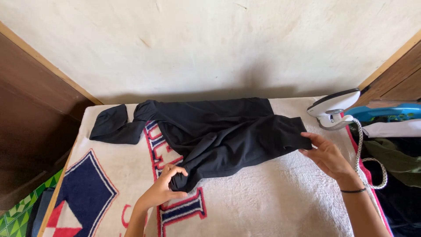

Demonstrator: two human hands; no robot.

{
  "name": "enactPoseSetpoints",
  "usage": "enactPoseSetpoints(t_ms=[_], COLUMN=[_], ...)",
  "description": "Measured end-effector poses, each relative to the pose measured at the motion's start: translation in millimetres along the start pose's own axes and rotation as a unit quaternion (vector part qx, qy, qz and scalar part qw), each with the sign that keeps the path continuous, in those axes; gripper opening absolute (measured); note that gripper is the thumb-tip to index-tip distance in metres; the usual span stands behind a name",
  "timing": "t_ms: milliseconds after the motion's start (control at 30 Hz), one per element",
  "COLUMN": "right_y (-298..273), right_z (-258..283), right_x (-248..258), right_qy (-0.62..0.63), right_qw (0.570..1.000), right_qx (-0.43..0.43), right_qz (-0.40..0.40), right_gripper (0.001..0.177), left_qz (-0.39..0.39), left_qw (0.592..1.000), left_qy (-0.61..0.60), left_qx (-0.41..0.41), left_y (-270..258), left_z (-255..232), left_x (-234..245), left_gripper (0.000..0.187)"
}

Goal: Ironing a black shirt on a flat surface.

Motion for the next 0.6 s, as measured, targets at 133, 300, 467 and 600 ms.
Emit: enactPoseSetpoints(t_ms=[133,300,467,600], right_y=[-6.7,-1.4,-7.5,-9.5], right_z=[-21.0,-37.7,-23.8,-20.1], right_x=[8.5,43.0,25.6,16.6], right_qy=[-0.101,-0.161,0.004,0.002], right_qw=[0.994,0.985,0.995,0.993], right_qx=[-0.039,0.047,0.082,0.077], right_qz=[-0.005,-0.052,-0.051,-0.084], right_gripper=[0.06,0.052,0.035,0.031], left_qz=[0.015,0.003,0.05,-0.028], left_qw=[0.99,0.98,0.983,0.969], left_qy=[0.13,0.16,0.155,0.239], left_qx=[0.057,0.121,0.088,0.059], left_y=[-2.4,-6.8,-15.2,-17.7], left_z=[37.8,-3.1,-15.1,-32.1], left_x=[-3.8,-1.9,-10.3,-18.9], left_gripper=[0.042,0.046,0.081,0.075])
Point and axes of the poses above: each hand's wrist, its own y-axis towards the middle knuckle, its own x-axis out of the back of the hand, z = x × y, the point moved 6 cm from there along y, towards the middle knuckle, and after that the axes turned 1 degree about z, right-handed, at the moved point
